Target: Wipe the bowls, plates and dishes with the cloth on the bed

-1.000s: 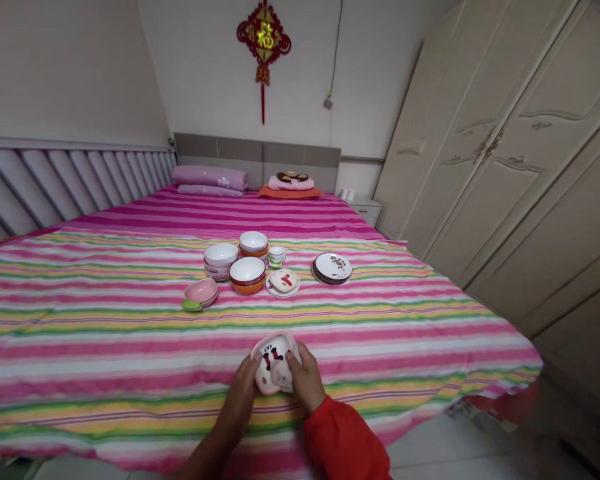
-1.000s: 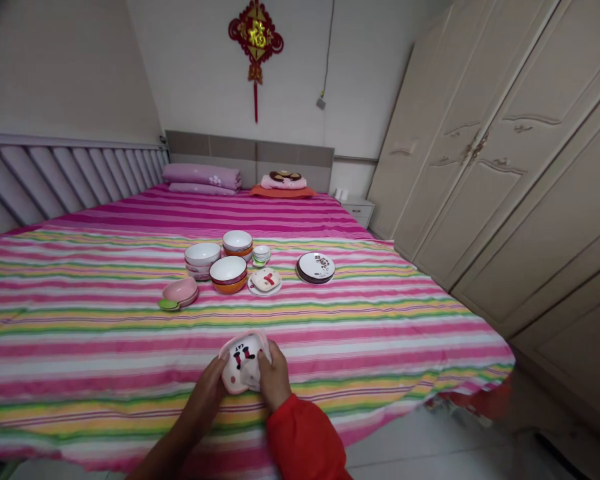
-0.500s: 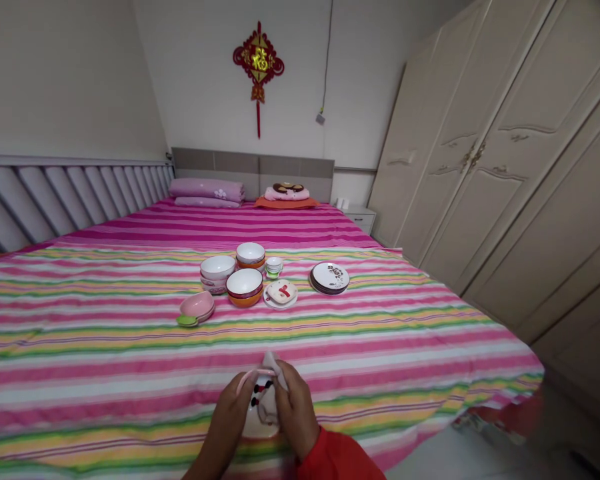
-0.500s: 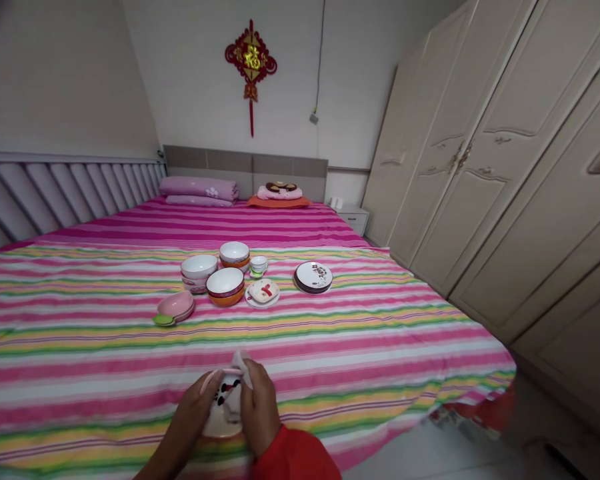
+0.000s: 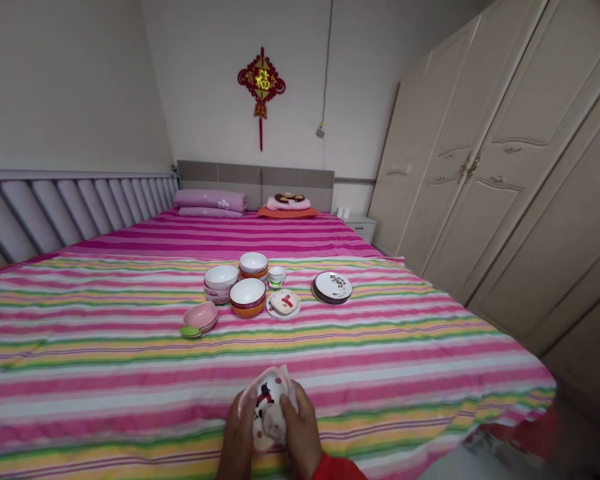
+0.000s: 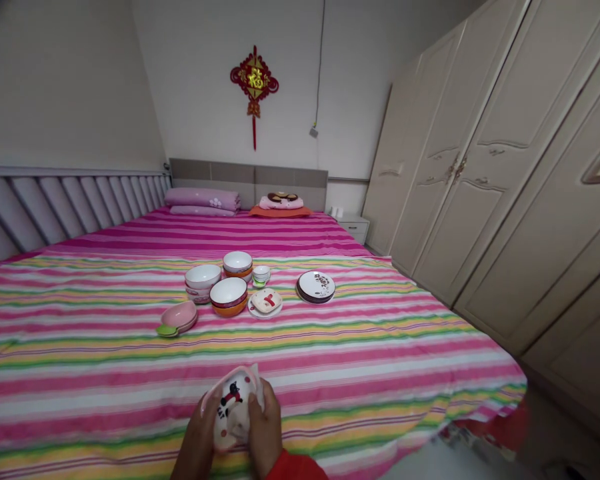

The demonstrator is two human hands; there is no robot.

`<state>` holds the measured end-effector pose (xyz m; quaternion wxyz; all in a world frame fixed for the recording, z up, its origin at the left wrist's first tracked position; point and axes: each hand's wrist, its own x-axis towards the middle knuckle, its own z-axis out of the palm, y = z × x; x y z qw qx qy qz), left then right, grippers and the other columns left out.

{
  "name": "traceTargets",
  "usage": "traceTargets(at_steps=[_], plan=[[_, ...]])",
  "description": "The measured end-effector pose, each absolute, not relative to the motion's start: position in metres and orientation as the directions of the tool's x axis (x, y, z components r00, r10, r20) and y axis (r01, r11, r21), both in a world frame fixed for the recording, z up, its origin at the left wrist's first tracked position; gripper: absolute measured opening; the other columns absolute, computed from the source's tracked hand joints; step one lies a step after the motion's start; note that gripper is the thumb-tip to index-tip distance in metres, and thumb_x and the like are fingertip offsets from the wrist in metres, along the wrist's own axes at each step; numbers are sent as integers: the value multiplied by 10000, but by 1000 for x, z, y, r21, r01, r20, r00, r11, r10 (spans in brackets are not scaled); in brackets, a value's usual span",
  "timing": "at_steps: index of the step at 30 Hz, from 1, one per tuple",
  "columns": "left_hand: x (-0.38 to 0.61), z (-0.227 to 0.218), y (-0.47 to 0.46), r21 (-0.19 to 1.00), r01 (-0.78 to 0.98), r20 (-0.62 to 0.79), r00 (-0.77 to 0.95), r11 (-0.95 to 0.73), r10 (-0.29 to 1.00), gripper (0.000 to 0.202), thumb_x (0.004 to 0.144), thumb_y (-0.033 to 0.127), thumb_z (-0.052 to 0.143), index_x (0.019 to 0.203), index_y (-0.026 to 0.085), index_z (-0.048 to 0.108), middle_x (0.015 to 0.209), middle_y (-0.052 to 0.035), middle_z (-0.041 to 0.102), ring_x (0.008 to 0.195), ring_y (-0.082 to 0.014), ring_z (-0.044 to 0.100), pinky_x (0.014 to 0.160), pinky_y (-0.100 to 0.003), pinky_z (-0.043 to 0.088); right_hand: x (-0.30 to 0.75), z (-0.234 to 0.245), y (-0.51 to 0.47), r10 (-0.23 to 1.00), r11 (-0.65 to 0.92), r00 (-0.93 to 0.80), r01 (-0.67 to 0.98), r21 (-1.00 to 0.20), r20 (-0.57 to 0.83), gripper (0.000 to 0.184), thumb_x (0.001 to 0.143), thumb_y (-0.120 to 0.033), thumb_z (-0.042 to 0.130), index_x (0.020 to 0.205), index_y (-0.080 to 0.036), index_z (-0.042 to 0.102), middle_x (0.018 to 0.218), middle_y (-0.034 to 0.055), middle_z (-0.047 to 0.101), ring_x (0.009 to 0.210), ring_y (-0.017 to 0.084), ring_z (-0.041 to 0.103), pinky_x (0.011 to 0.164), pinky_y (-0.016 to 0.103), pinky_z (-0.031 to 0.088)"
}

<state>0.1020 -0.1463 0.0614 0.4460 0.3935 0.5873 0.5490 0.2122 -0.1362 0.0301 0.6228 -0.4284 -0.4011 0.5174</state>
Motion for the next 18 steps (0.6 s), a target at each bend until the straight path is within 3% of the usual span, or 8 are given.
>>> traceTargets(at_steps=[5,8,11,14,18], plan=[[88,65,-139,983,-36,-178,34,179,983,564,606,689,601,831,175,654,750,-75,697,689,-241,628,627,-343,518,239,52,-130,966,241,-81,-39,-970,244,276,846,-363,553,1021,-198,689,802,42,677,736,200,621,685,302,506],[86,73,-137,994,27,-106,41,105,993,496,634,660,599,787,192,663,837,-88,713,853,-264,639,766,-347,519,244,66,-127,889,433,-220,116,-894,402,302,863,-234,488,1093,-241,683,963,61,689,884,212,626,817,320,481],[87,77,-140,995,77,-62,-88,69,994,467,665,652,567,786,211,664,846,-80,712,910,-275,635,799,-350,520,237,68,-126,853,507,-224,146,-850,470,347,850,-203,480,1137,-263,666,1009,63,684,932,216,621,853,325,472],[87,76,-144,994,82,-52,-199,70,979,475,674,662,547,776,211,654,784,-75,702,845,-280,646,741,-358,535,224,55,-129,909,416,-58,70,-907,412,321,852,-299,528,1142,-257,659,997,66,683,918,223,622,814,313,494],[93,68,-147,995,29,-81,-334,96,939,493,714,676,490,793,211,635,728,-72,692,765,-276,655,659,-352,536,205,24,-134,969,218,141,-112,-970,202,360,813,-470,594,1083,-242,666,843,52,685,824,228,627,691,284,518]])
